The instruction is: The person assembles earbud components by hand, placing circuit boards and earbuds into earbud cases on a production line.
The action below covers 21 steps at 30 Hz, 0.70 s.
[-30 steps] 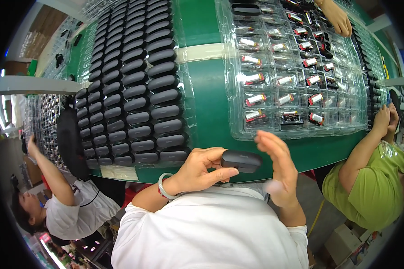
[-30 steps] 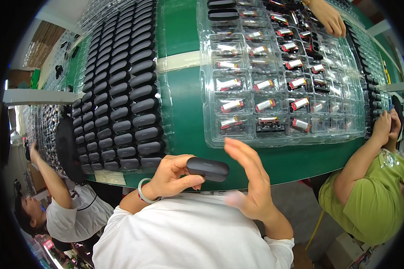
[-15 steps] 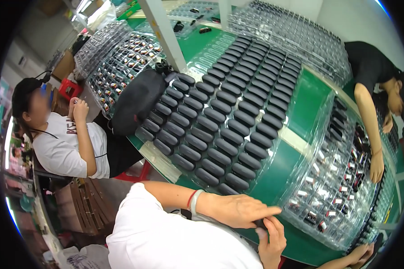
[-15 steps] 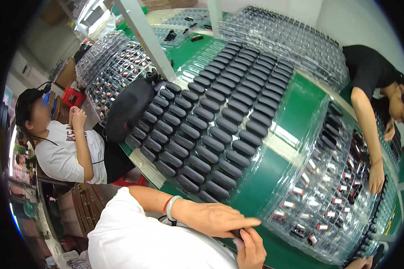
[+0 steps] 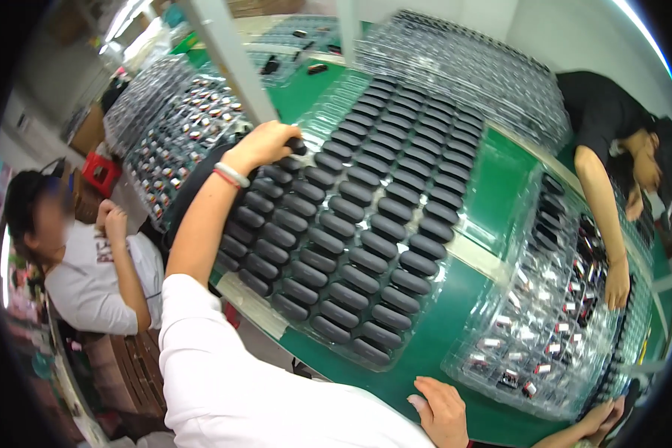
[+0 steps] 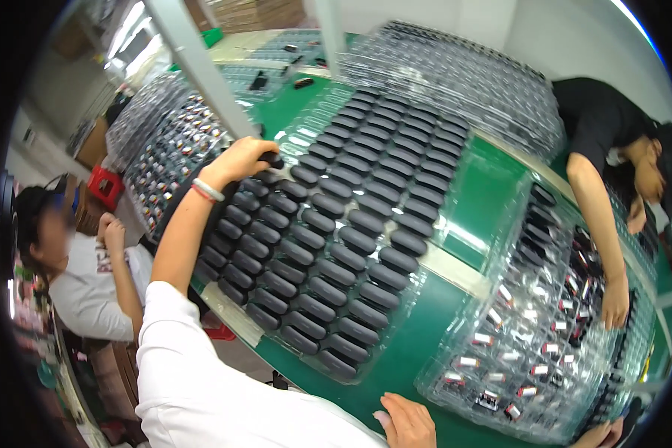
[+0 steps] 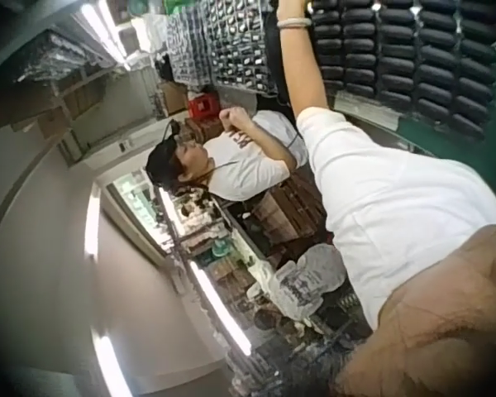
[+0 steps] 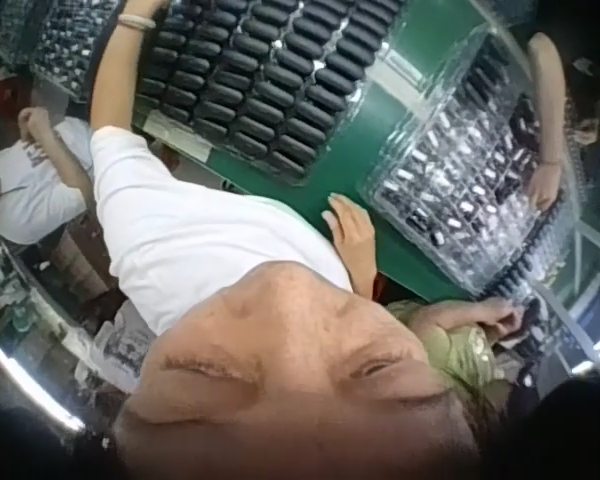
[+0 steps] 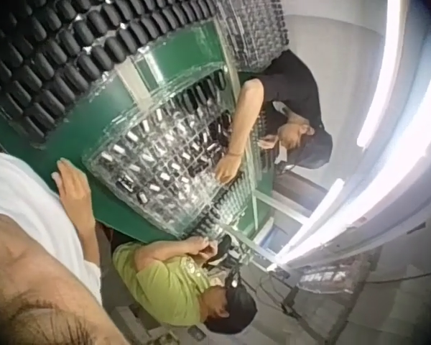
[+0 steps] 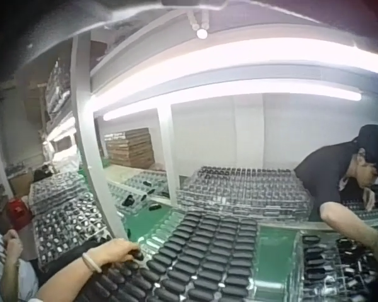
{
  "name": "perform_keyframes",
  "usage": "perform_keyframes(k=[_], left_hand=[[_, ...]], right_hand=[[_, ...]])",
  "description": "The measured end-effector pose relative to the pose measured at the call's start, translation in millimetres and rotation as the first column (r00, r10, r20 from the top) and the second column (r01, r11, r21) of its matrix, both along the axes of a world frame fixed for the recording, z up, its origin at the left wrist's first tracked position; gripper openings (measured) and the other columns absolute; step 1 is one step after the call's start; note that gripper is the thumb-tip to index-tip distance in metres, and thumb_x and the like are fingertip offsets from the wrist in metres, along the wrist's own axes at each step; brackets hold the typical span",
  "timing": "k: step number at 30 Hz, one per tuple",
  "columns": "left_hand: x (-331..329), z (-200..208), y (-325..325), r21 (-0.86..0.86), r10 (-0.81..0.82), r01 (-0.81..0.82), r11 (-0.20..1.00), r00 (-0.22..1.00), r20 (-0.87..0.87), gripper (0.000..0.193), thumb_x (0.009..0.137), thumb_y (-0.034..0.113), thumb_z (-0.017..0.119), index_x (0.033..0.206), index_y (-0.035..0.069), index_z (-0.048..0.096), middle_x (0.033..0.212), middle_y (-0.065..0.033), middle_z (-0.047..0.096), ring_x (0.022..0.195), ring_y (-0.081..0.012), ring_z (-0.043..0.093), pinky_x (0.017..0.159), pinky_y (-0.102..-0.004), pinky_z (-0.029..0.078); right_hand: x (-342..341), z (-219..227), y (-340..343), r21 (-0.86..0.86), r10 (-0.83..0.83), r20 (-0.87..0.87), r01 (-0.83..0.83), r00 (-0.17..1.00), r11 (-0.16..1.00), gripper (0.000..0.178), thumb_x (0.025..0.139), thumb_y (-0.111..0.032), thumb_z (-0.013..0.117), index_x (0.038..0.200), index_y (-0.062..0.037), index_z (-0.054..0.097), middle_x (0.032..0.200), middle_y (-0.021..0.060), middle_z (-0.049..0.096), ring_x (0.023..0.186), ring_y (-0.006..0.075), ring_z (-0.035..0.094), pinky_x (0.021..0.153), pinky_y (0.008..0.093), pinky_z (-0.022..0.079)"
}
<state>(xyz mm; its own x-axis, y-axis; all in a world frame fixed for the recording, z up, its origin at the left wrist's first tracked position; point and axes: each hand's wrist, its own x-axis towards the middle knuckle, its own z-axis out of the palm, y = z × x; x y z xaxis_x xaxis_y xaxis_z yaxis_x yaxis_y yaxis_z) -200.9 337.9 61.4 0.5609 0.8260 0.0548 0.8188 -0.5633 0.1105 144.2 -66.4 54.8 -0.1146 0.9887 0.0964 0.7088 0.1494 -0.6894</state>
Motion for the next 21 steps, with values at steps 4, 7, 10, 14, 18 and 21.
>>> perform_keyframes(k=[4,7,10,14,18,21], left_hand=[[-10.3,-7.2,4.0,-0.155,-0.050,0.051,0.987,0.999,0.015,0.035,0.070,-0.005,0.053,0.104,0.000,0.062,0.098,-0.0242,0.062,0.096,-0.0354,0.060,0.084,-0.0393,0.046],[-5.4,11.7,0.2,-0.133,0.017,-0.025,0.991,0.998,-0.059,0.048,0.070,-0.010,0.045,0.116,-0.002,0.055,0.111,-0.0233,0.059,0.107,-0.0365,0.054,0.092,-0.0384,0.042],[77.1,23.0,1.0,-0.012,-0.137,0.141,0.990,0.974,0.182,0.033,0.077,-0.001,0.055,0.111,-0.001,0.058,0.110,-0.0187,0.060,0.105,-0.0329,0.056,0.092,-0.0372,0.043],[262.2,26.1,-1.7,0.165,-0.542,0.518,0.839,0.771,0.336,0.020,0.082,0.016,0.061,0.094,0.001,0.066,0.094,-0.0140,0.064,0.090,-0.0292,0.059,0.082,-0.0371,0.046],[384.8,-1.7,34.9,0.181,-0.581,0.561,0.807,0.704,0.408,0.021,0.078,0.021,0.067,0.087,0.003,0.069,0.084,-0.0137,0.065,0.083,-0.0269,0.061,0.075,-0.0352,0.048],[449.5,-7.1,43.5,0.119,-0.628,0.635,0.763,0.684,0.371,0.016,0.072,0.018,0.071,0.080,0.005,0.070,0.079,-0.0131,0.065,0.076,-0.0269,0.063,0.071,-0.0358,0.049]], right_hand=[[8.1,-11.3,5.1,-0.025,0.006,-0.067,-0.008,0.998,1.000,0.024,0.076,-0.012,0.068,0.097,-0.0004,0.062,0.102,0.0113,0.063,0.089,0.0250,0.062,0.076,0.0334,0.049],[11.6,-13.6,5.1,-0.029,-0.003,-0.084,0.001,0.996,1.000,0.026,0.081,-0.015,0.064,0.101,0.0006,0.060,0.106,0.0116,0.061,0.093,0.0244,0.060,0.080,0.0339,0.048],[4.7,-25.8,4.2,-0.014,0.023,-0.136,-0.025,0.990,1.000,0.027,0.083,-0.017,0.062,0.103,0.0013,0.059,0.106,0.0124,0.061,0.095,0.0256,0.060,0.082,0.0349,0.047],[12.6,-28.8,-7.1,0.035,0.023,-0.111,-0.019,0.994,0.999,0.028,0.083,-0.020,0.063,0.104,-0.0015,0.061,0.104,0.0095,0.063,0.092,0.0233,0.061,0.079,0.0323,0.049],[19.3,-20.6,-6.9,0.051,0.055,-0.097,-0.050,0.994,0.997,0.028,0.084,-0.020,0.062,0.105,-0.0019,0.061,0.105,0.0093,0.063,0.093,0.0228,0.061,0.080,0.0324,0.049],[31.6,-13.2,-12.8,0.046,0.015,-0.108,-0.010,0.994,0.999,0.028,0.084,-0.020,0.062,0.105,-0.0013,0.061,0.105,0.0096,0.062,0.094,0.0237,0.060,0.081,0.0330,0.048]])
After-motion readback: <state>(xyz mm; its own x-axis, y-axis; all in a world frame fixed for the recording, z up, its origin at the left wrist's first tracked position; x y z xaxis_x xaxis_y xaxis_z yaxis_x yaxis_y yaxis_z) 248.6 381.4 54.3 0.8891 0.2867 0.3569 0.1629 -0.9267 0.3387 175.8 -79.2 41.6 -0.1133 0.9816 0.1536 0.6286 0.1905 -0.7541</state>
